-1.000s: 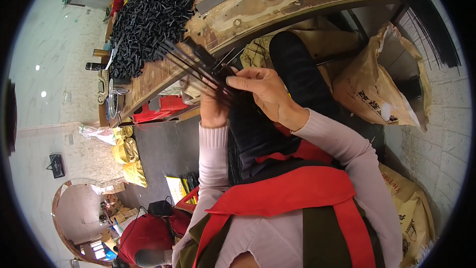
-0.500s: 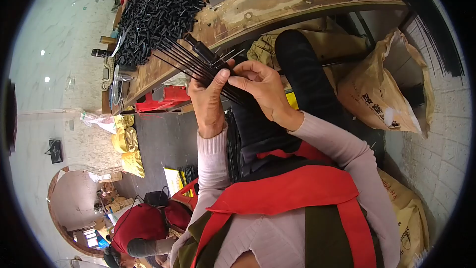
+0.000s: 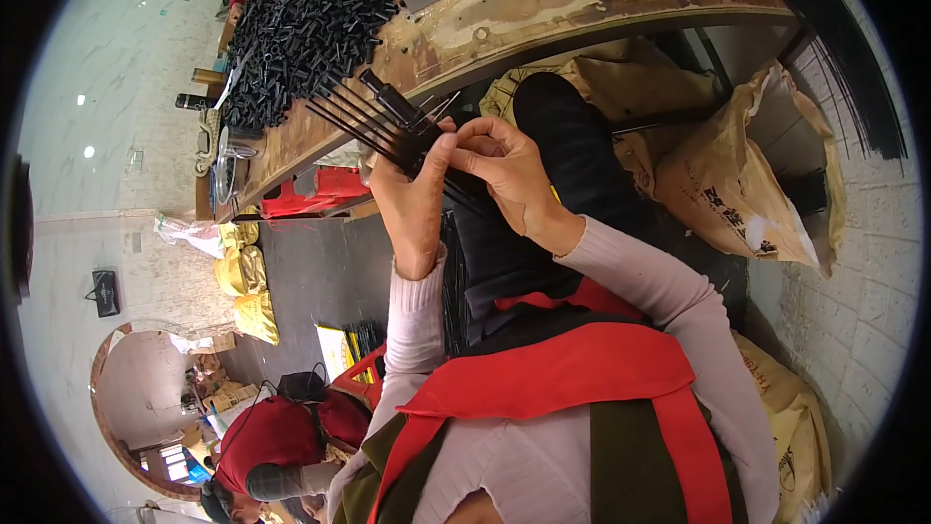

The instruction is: Assembling, grouping, and trimming bundles of black wiring or tubing at a manufacturing workbench.

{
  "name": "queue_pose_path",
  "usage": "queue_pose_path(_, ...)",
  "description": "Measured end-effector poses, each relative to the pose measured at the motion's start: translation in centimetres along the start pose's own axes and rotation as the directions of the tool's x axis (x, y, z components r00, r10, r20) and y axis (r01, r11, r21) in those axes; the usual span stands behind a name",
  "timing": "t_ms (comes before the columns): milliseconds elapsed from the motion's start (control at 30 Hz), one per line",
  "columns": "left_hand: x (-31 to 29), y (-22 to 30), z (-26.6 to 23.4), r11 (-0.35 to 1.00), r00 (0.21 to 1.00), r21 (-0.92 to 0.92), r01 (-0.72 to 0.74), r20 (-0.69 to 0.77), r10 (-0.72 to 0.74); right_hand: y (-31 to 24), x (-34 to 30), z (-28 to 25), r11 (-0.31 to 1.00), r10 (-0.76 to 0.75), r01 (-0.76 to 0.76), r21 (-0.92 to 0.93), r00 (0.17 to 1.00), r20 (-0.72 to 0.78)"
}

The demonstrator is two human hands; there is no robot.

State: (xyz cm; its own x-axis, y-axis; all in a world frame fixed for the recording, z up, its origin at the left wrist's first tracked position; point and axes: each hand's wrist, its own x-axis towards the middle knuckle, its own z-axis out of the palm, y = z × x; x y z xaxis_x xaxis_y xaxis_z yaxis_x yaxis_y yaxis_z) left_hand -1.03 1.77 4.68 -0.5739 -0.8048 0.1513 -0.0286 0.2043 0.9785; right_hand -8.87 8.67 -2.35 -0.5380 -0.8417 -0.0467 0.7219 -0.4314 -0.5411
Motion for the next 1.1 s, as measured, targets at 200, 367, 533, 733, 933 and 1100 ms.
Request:
queue_pose_path(200,0.4,-0.7,-0.4,0.989,0.998,-0.134,0.059,0.018,-0.057,0.3,-0.3,-0.7,0.997,-0.078,0.079,-0.003,0.994,0.074)
queue_pose_path(367,0.8,-0.8,-0.7,0.956,0.993,-0.272,0.106,0.086,-0.086,-0.5,0.5,-1.0,0.998,0.015,-0.018,0.056,0.999,0.044)
queue_pose_path(533,0.8,-0.5,-0.6,0.993,0.995,-0.11,0.047,0.089,-0.037,-0.7,1.0,-1.4,0.976,0.136,-0.145,0.164,0.988,0.067)
queue_pose_path(733,0.7,-1.3,-0.3,0.993,0.998,-0.105,0.052,0.052,-0.047,0.4,0.7,-2.0,0.987,0.111,-0.116,0.112,0.993,0.047)
queue_pose_path(933,1.1,-1.1,-0.8,0.977,0.98,-0.186,0.102,0.185,-0.067,-0.5,1.8,-3.0,0.957,0.205,-0.23,0.176,0.967,0.149)
queue_pose_path(1100,1.7,-1.9,-1.4,0.982,0.972,-0.168,0.086,0.231,-0.046,0.8,0.1,-1.2,1.0,-0.013,0.013,-0.003,1.0,0.006)
